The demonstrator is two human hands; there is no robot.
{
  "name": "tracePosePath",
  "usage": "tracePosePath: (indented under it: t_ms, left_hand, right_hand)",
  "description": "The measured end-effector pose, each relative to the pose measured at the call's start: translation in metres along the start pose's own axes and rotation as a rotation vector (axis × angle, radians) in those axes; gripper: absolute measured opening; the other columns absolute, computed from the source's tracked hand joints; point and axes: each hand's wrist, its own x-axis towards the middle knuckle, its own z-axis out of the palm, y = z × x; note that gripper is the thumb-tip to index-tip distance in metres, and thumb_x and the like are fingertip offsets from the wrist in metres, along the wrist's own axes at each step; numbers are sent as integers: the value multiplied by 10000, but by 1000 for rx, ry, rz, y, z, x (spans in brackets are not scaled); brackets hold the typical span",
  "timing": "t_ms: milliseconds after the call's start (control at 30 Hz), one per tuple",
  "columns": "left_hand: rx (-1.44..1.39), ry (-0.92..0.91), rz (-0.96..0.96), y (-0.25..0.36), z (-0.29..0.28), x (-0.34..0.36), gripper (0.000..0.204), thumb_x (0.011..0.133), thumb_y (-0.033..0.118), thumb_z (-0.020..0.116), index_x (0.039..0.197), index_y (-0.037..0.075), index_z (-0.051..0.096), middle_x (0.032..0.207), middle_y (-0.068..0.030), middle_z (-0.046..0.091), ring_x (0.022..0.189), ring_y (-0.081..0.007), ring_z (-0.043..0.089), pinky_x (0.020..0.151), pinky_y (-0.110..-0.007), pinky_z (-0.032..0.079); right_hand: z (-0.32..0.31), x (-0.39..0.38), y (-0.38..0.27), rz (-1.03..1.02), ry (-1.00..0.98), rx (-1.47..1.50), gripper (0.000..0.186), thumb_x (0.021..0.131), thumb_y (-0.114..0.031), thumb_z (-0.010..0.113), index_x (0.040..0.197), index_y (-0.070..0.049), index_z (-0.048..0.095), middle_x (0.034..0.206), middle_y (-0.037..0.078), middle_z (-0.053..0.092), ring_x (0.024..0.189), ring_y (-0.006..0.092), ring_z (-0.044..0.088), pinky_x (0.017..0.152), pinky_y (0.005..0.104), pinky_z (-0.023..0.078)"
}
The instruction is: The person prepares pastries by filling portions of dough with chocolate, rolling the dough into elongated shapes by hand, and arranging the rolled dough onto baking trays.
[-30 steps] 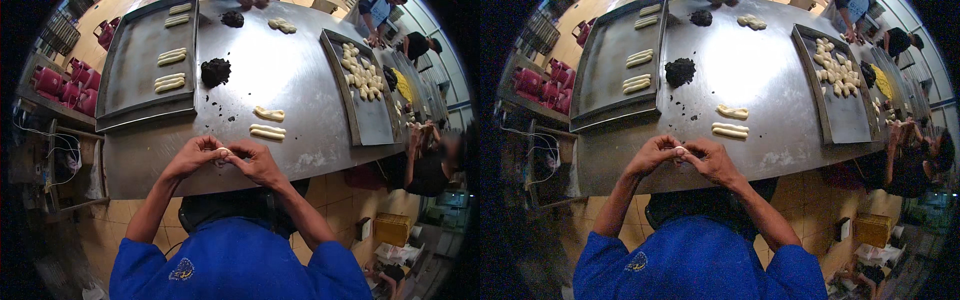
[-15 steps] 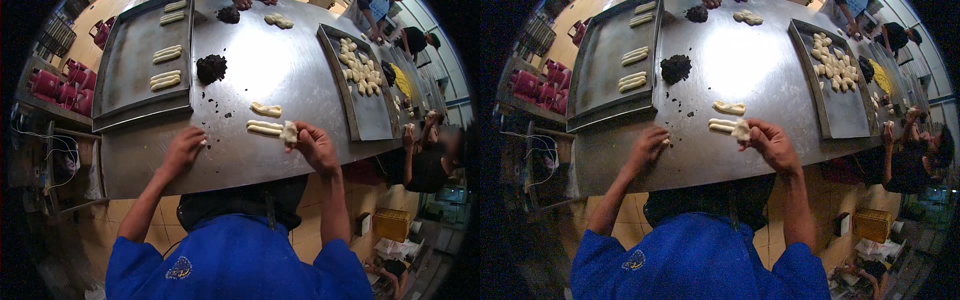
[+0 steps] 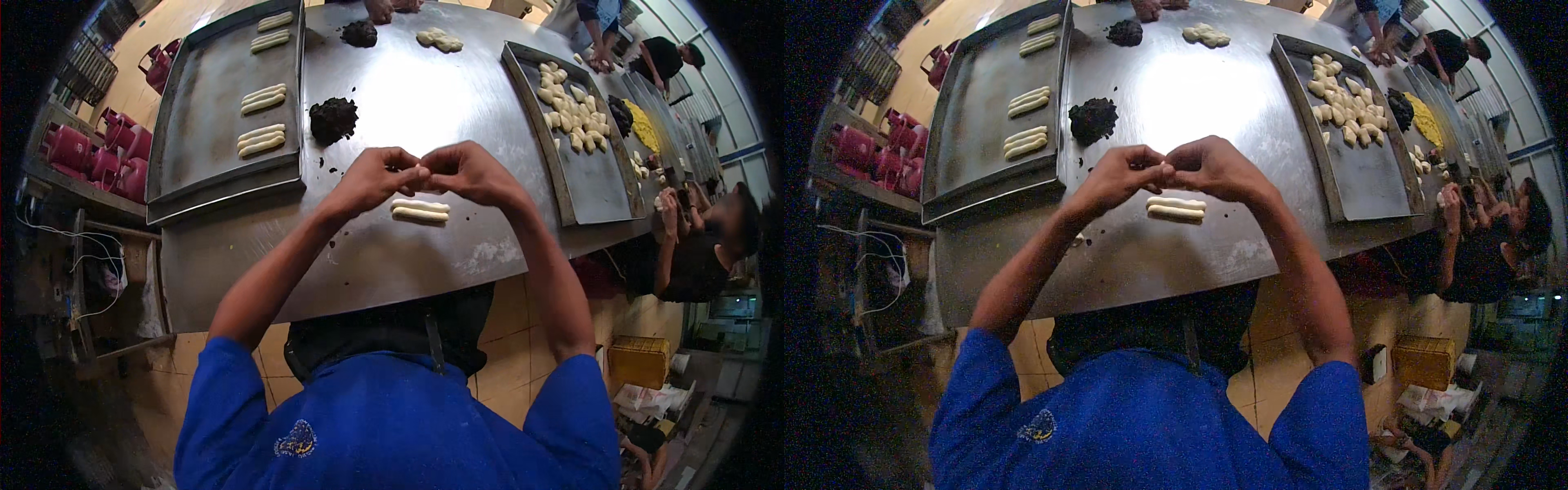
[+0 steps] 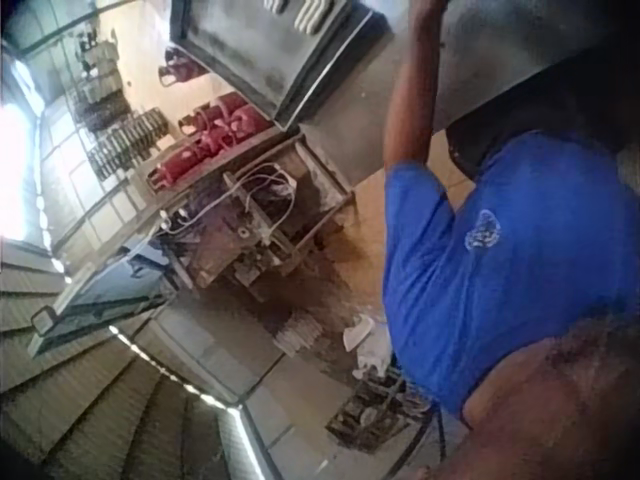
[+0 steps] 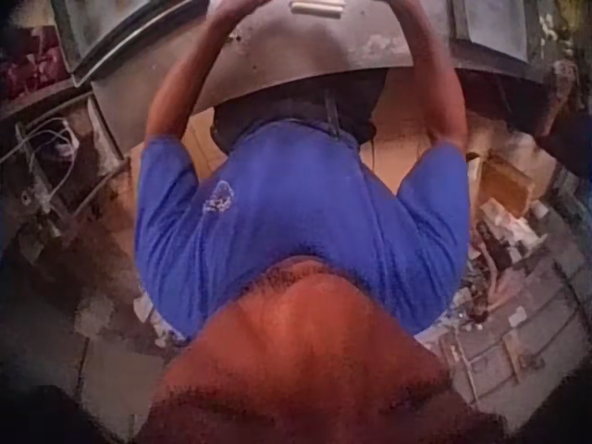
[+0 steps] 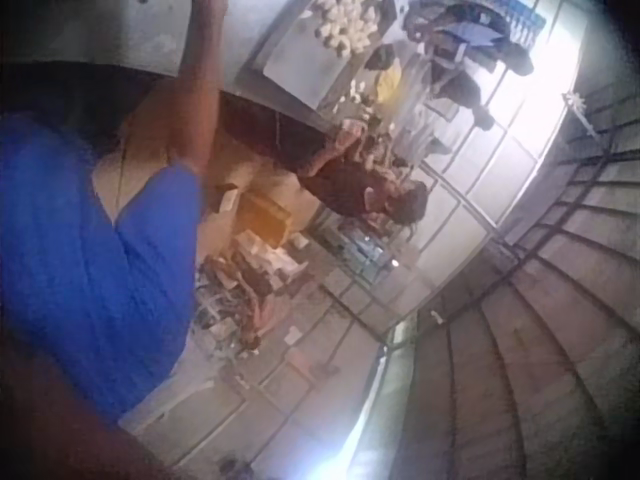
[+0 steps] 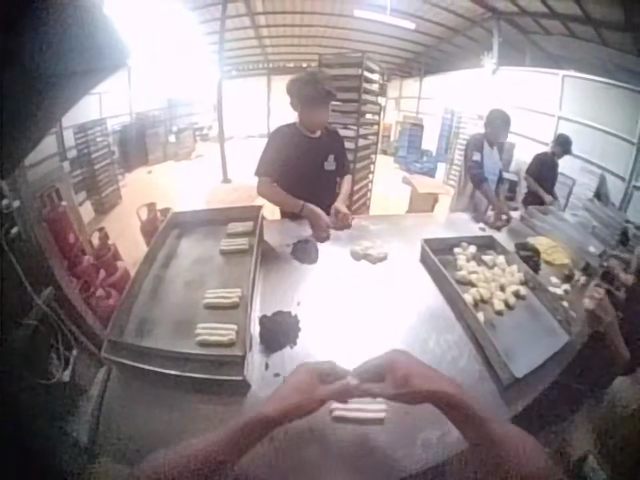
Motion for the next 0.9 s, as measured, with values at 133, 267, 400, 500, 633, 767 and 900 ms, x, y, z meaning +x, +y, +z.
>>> tracePosePath:
  t_ms: [133,267,400,500,633,767,900]
  left_hand:
    - [119,-38,-83,-9,-14,40,296,971,258,747,1050,-28,748,893,-122,755,805,-171,732,753,-316,598]
    - [654,24,-154,-53,-13,76,288,810,327,797,1008,119,813,882,-117,781,814,-257,754,806,-391,587]
    - [815,63,-120,-62,7,89,247,827,313,782,988,127,808,973,-138,759,911,-317,739,842,-442,581]
    - [871,153,54,-80,10,68,227,857,295,764,993,117,798,980,-153,752,896,-330,732,830,-452,577]
    - [729,103,209,-93,5,66,249,890,229,744,1071,59,761,920,-190,751,842,-338,728,808,-417,574]
    - [494,40,81,-91,6,58,281,899,230,737,1094,29,754,927,-184,764,856,-338,735,812,-413,570]
    - [593,-44,-56,-79,7,70,336,888,313,759,1144,95,761,988,-159,778,895,-324,744,820,-422,570]
  right_hand:
    - [-31,27,30,132,-43,-65,231,918,-178,799,922,16,674,817,56,715,776,99,665,659,261,528]
    - [-26,65,63,240,-139,-213,338,835,-273,865,944,0,699,754,71,706,732,129,669,637,296,529]
    - [-27,76,98,96,-130,-606,467,719,-363,885,1078,-91,760,768,126,724,729,255,697,682,403,537]
    - [-10,55,70,175,-25,-709,356,781,-378,856,1017,-118,800,946,145,765,880,305,727,780,417,568]
    - [2,37,97,-34,81,-603,377,839,-393,821,1066,-95,784,955,167,729,896,337,691,800,425,546]
    - [6,27,92,208,84,-231,374,863,-371,824,1029,-43,756,918,104,652,846,227,621,777,363,506]
    - [2,29,104,56,166,-320,358,858,-360,830,993,-35,765,835,83,677,823,188,632,760,358,507]
